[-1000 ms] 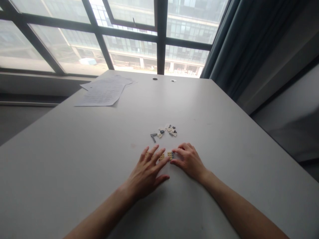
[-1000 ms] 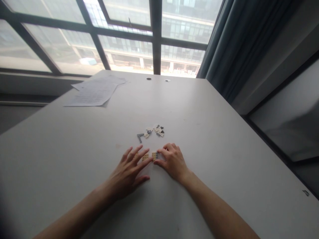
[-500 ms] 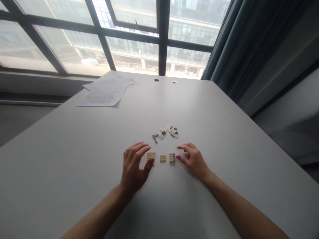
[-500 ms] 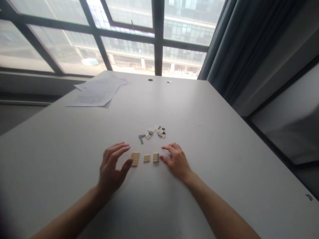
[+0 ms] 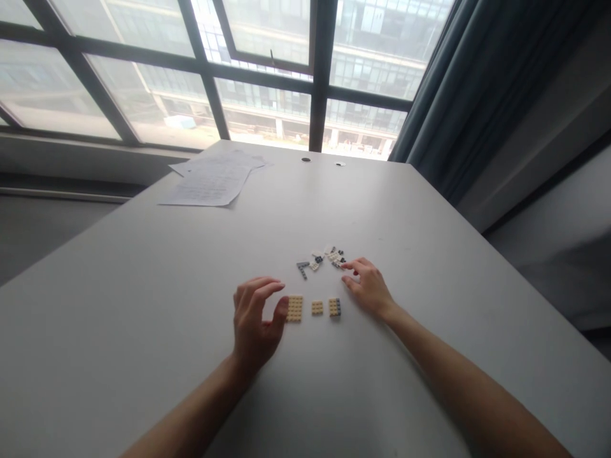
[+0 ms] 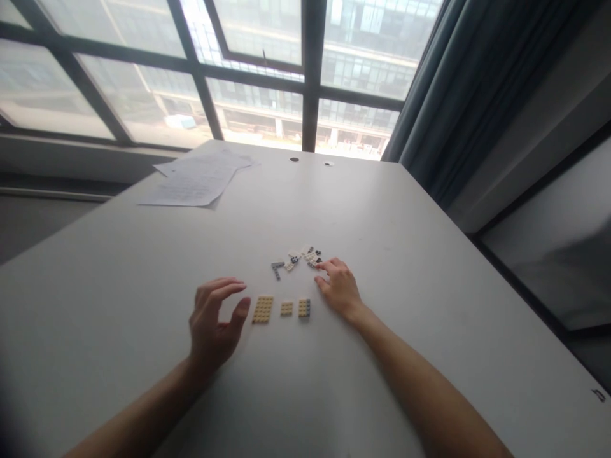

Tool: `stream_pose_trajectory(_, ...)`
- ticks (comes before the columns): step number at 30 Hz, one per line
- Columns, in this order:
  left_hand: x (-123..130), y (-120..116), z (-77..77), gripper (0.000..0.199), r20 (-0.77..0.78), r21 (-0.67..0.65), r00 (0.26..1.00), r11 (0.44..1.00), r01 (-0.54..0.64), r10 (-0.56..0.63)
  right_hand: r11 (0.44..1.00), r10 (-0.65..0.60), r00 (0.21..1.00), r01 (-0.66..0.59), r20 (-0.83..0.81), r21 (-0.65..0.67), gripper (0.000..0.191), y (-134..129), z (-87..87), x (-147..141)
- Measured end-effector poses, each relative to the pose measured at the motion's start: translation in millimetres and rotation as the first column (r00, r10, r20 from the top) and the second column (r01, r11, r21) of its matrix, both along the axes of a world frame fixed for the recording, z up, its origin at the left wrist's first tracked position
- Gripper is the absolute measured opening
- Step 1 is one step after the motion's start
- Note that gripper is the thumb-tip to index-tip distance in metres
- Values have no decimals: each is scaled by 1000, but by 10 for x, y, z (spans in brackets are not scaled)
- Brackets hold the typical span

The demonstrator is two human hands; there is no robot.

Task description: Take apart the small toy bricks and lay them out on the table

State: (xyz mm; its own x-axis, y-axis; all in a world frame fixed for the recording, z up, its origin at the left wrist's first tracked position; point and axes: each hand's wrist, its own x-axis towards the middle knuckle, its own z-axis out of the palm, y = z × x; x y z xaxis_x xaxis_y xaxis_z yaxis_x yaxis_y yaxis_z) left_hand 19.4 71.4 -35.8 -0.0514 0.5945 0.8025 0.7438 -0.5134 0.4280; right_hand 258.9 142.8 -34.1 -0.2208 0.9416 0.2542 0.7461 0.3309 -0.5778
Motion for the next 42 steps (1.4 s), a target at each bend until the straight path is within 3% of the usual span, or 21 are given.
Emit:
stream_pose_trajectory(6, -18, 2, -23, 14, 5, -17, 1000, 1000, 5, -5, 997, -31, 987, 19, 156, 78, 18, 182, -61, -171)
stream_pose_trajectory(12, -7, 3, -12, 12, -27, -18, 1000, 1000, 7, -7, 988, -41, 979, 10, 197, 156, 15, 200, -123, -207)
stream_pose_trajectory(27, 3, -7, -6, 10, -77, -27, 996, 999, 42, -44, 991, 55, 991, -69, 118, 118, 9, 117, -144, -124)
stream_pose_trajectory(36, 5, 0, -2, 12, -52, -13, 997, 998, 57, -58, 994, -10, 1000, 8, 15, 113, 19, 123, -157, -52)
stream_pose_trajectory(42, 1, 10, 0, 10, -46, -17, 997, 998, 61, -61, 993, -43, 998, 37, 48, 116, 22, 146, -193, 2)
